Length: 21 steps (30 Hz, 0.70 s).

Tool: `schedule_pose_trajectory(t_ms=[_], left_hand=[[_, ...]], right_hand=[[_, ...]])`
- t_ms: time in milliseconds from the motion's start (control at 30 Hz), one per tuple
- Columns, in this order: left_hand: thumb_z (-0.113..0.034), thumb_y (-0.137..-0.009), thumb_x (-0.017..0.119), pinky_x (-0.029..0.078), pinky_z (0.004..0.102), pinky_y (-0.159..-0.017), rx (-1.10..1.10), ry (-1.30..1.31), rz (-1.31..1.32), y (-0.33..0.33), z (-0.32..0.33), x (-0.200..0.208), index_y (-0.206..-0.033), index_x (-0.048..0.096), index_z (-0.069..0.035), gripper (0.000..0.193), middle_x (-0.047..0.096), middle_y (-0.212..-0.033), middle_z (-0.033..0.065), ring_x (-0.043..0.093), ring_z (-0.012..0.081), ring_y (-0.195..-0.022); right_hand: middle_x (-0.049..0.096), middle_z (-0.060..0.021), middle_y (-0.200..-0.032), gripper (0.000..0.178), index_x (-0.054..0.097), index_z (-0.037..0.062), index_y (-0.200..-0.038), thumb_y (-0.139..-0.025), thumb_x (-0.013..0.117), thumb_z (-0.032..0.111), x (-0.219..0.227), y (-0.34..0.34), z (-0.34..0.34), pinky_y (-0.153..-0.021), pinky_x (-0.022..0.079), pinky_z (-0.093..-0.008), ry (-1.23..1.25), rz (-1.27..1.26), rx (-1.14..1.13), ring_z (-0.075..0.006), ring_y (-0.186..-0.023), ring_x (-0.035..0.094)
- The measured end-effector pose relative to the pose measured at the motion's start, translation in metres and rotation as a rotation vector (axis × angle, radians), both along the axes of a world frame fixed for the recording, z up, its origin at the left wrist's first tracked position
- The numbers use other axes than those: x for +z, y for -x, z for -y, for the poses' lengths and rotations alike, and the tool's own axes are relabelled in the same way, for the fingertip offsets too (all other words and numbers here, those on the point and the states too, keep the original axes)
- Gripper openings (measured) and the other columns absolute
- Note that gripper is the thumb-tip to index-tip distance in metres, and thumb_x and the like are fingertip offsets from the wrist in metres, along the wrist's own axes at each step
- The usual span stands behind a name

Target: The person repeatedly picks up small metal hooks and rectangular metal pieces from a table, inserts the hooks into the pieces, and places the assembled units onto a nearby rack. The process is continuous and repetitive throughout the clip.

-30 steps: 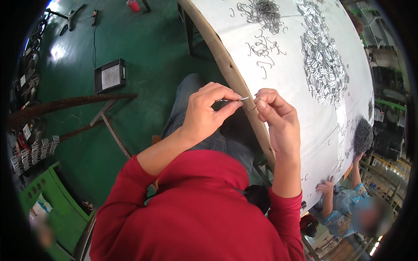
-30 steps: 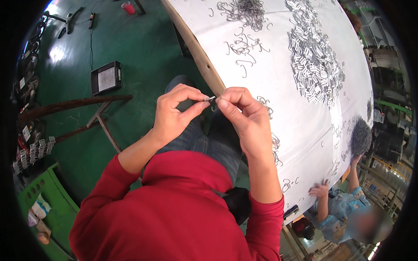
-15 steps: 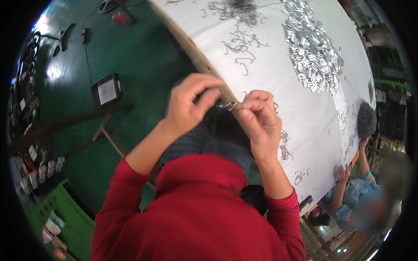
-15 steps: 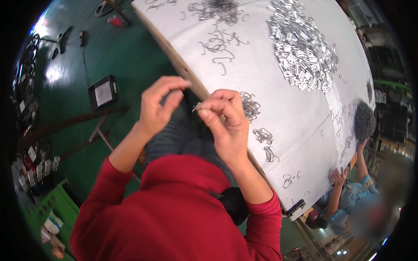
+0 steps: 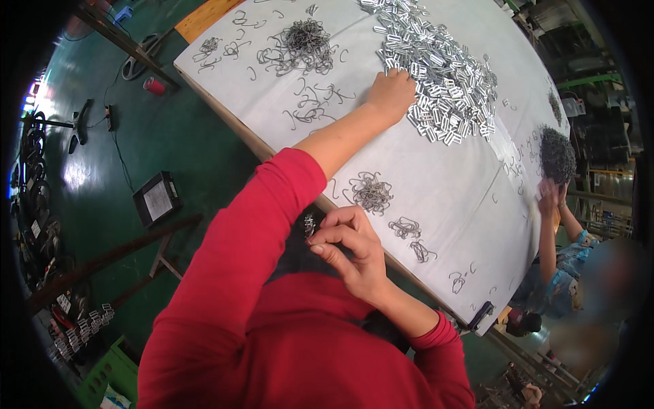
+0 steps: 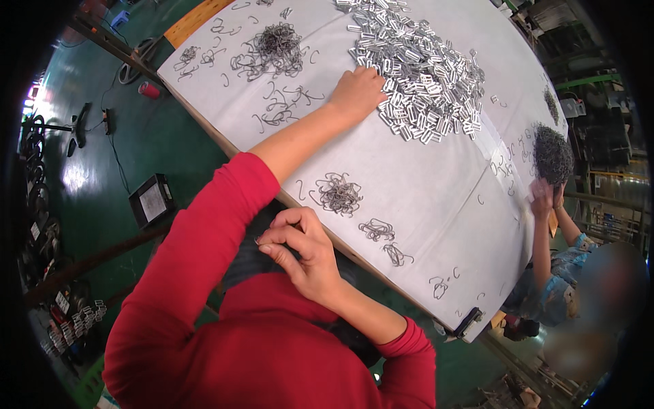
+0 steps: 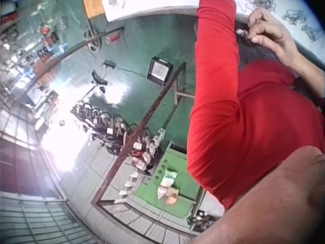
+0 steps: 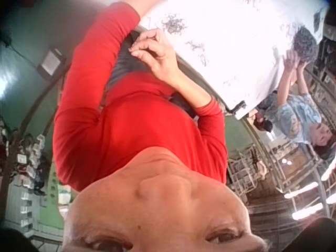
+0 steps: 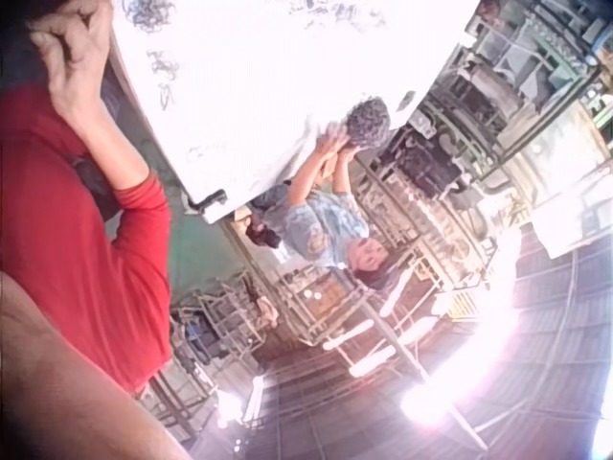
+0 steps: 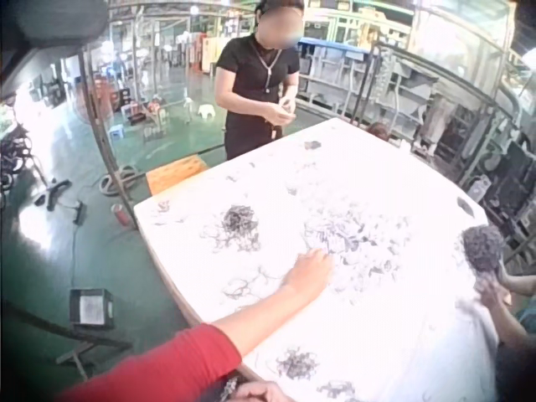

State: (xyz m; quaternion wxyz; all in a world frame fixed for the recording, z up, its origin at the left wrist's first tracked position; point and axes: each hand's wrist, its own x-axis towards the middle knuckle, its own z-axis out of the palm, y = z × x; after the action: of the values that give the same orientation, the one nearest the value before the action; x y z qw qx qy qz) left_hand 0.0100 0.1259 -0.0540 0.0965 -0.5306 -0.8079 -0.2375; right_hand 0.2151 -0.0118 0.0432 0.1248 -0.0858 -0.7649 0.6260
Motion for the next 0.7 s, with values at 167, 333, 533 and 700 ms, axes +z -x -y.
schedule_pose_trajectory(t_ms=[167,333,533,700], left_hand=[[-0.002,-0.077,0.056,0.052,0.0397,-0.075,-0.018,0.199,0.085,0.003,0.004,0.01,-0.089,0.063,-0.003,0.014,0.062,-0.092,0.0118,0.061,0.0283,-0.09],[-0.001,-0.078,0.054,0.052,0.0387,-0.078,0.067,0.053,0.215,0.007,0.038,0.0,-0.089,0.064,-0.002,0.015,0.061,-0.091,0.0127,0.059,0.0293,-0.093],[-0.017,-0.083,0.058,0.051,0.0369,-0.081,-0.073,0.037,0.107,0.018,0.051,-0.005,-0.092,0.066,-0.003,0.018,0.059,-0.095,0.0111,0.057,0.0273,-0.094],[-0.027,-0.083,0.063,0.05,0.0387,-0.081,-0.159,0.149,0.015,-0.004,0.045,-0.004,-0.091,0.065,-0.003,0.026,0.059,-0.098,0.0096,0.054,0.0263,-0.1]], right_hand=[[0.051,-0.0073,-0.097,0.008,0.067,0.0049,-0.088,-0.08,0.068,0.003,-0.003,-0.002,-0.002,-0.076,0.045,-0.0288,0.02,-0.019,0.005,-0.0187,-0.087,0.055],[0.051,-0.0073,-0.096,0.008,0.067,0.0044,-0.089,-0.081,0.067,0.003,-0.009,0.0,-0.003,-0.074,0.046,-0.0287,-0.011,-0.018,0.0,-0.0184,-0.085,0.055],[0.052,-0.0069,-0.094,0.009,0.067,0.0051,-0.089,-0.08,0.068,0.004,-0.015,0.0,0.006,-0.076,0.045,-0.0295,0.006,0.012,-0.007,-0.0185,-0.086,0.055],[0.052,-0.0073,-0.093,0.009,0.067,0.0051,-0.089,-0.08,0.068,0.004,-0.011,-0.002,0.009,-0.077,0.046,-0.0299,0.009,0.023,-0.009,-0.0191,-0.087,0.055]])
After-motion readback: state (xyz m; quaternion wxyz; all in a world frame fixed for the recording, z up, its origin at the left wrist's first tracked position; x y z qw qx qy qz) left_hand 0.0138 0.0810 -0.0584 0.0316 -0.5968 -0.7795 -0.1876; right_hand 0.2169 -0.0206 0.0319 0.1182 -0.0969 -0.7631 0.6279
